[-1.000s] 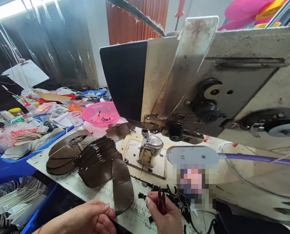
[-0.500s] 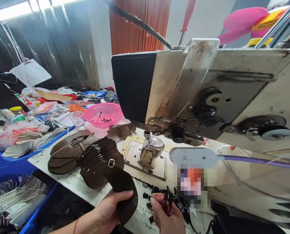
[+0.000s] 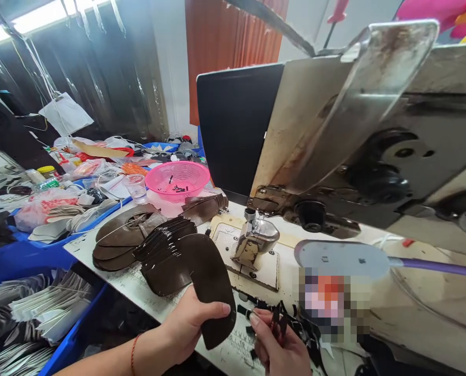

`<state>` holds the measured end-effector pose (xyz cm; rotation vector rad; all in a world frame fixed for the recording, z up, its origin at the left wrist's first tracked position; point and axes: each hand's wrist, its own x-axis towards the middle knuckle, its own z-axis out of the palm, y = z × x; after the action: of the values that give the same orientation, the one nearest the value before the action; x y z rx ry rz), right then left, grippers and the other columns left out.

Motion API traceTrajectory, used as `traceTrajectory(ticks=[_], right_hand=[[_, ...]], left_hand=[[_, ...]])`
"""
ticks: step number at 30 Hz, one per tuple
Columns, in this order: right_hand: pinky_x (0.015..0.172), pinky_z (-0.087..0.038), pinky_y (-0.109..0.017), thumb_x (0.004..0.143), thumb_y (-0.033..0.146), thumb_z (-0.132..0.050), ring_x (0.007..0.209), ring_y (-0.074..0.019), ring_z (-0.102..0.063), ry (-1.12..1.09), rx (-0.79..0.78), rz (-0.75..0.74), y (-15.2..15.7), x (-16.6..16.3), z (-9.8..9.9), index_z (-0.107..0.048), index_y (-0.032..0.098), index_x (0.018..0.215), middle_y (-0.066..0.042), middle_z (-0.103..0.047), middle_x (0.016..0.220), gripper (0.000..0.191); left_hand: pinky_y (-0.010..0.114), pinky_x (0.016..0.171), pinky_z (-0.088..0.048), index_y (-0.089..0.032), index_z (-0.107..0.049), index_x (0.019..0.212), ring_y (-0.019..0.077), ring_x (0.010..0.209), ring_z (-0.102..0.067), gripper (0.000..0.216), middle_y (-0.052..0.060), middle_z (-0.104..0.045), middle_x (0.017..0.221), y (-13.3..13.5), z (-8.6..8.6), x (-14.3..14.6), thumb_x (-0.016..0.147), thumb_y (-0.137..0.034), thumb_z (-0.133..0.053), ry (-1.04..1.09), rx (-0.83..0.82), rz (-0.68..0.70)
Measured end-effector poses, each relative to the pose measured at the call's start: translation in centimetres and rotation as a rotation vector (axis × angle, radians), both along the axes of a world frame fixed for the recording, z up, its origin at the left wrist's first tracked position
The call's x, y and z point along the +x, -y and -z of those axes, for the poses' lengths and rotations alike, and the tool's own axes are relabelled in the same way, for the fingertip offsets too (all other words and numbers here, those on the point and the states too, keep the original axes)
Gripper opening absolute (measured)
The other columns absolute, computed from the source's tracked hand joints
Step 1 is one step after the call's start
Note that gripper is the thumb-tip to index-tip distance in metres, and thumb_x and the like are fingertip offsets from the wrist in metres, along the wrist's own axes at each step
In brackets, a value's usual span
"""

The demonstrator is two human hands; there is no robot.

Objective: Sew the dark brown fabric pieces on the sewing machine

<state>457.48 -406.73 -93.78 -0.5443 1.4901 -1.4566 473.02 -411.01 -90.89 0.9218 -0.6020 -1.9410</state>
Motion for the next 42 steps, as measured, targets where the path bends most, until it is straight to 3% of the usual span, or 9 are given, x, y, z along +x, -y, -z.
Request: traceTrajectory(ticks=[7,17,21,27,31,35,39,42], right_hand=[[0.036,-0.023,-0.021,0.050,0.042,-0.087,0.038,-0.0055,-0.032,-0.048,-0.010,0.002,-0.1,1.0,-0.1,-0.064,0.015,0.060,0.007,-0.039,0.041,0.036],[0.040,-0.022,-0.016,0.049,0.037,-0.090,0.037,-0.0022,-0.032,0.085,0.010,0.026,0.0,1.4,-0.7,-0.055,0.015,0.053,0.008,-0.039,0.041,0.042],[0.041,-0.021,-0.015,0.048,0.037,-0.090,0.038,-0.0014,-0.032,0.104,0.021,0.003,0.1,1.7,-1.1,-0.058,0.014,0.056,0.008,-0.038,0.041,0.040],[0.041,-0.018,-0.017,0.054,0.040,-0.087,0.039,-0.0014,-0.028,0.080,-0.006,-0.039,0.3,1.6,-1.1,-0.061,0.013,0.060,0.009,-0.036,0.043,0.038],[0.040,-0.025,-0.018,0.057,0.043,-0.085,0.040,-0.0049,-0.034,0.035,-0.017,-0.113,0.8,1.6,-1.3,-0.063,0.015,0.067,0.007,-0.041,0.045,0.037],[0.054,-0.047,-0.021,0.064,0.039,-0.080,0.058,-0.0114,-0.056,-0.322,-0.207,-0.099,2.1,1.1,-2.6,-0.065,0.021,0.095,-0.001,-0.068,0.076,0.038],[0.057,-0.051,-0.019,0.078,0.020,-0.063,0.063,-0.0131,-0.065,-1.050,-0.593,-0.392,4.7,-2.1,-3.7,-0.066,0.026,0.096,-0.001,-0.071,0.087,0.019],[0.069,-0.053,-0.020,0.074,0.006,-0.046,0.087,-0.0163,-0.069,-1.573,-0.889,-0.500,7.3,-4.8,-4.4,-0.063,0.026,0.107,-0.004,-0.068,0.107,0.042]], left_hand=[[0.034,0.078,-0.048,-0.006,-0.067,0.097,0.0219,0.080,-0.062,0.048,0.013,-0.070,0.090,0.0,0.2,-0.2,0.052,-0.015,-0.082,-0.015,-0.047,0.003],[0.035,0.079,-0.048,-0.007,-0.067,0.097,0.0231,0.080,-0.062,0.048,0.008,-0.067,0.080,0.0,0.6,-0.2,0.053,-0.018,-0.083,0.015,-0.048,0.004],[0.035,0.079,-0.049,-0.007,-0.068,0.092,0.0210,0.076,-0.061,0.041,0.007,-0.066,0.075,0.2,0.1,-0.2,0.055,-0.019,-0.081,0.021,-0.073,0.011],[0.032,0.077,-0.049,-0.008,-0.067,0.093,0.0208,0.079,-0.062,0.042,0.010,-0.070,0.087,0.2,-0.4,-0.3,0.054,-0.018,-0.080,0.025,-0.056,-0.007],[0.028,0.069,-0.048,-0.009,-0.065,0.089,0.0169,0.072,-0.059,0.039,0.007,-0.068,0.080,1.0,-0.8,-0.6,0.053,-0.018,-0.078,0.073,-0.070,-0.023],[0.025,0.063,-0.044,-0.010,-0.063,0.084,0.0136,0.067,-0.055,0.035,0.003,-0.064,0.074,2.6,-2.1,-0.8,0.051,-0.013,-0.074,0.079,-0.097,-0.058],[0.026,0.065,-0.045,-0.009,-0.065,0.083,0.0139,0.066,-0.056,0.034,0.004,-0.065,0.074,4.8,-3.8,-1.1,0.050,-0.010,-0.072,0.073,-0.114,-0.033],[0.030,0.068,-0.047,-0.010,-0.066,0.087,0.0165,0.069,-0.058,0.038,0.006,-0.067,0.078,6.7,-4.7,-1.6,0.050,-0.011,-0.071,0.095,-0.122,-0.011]])
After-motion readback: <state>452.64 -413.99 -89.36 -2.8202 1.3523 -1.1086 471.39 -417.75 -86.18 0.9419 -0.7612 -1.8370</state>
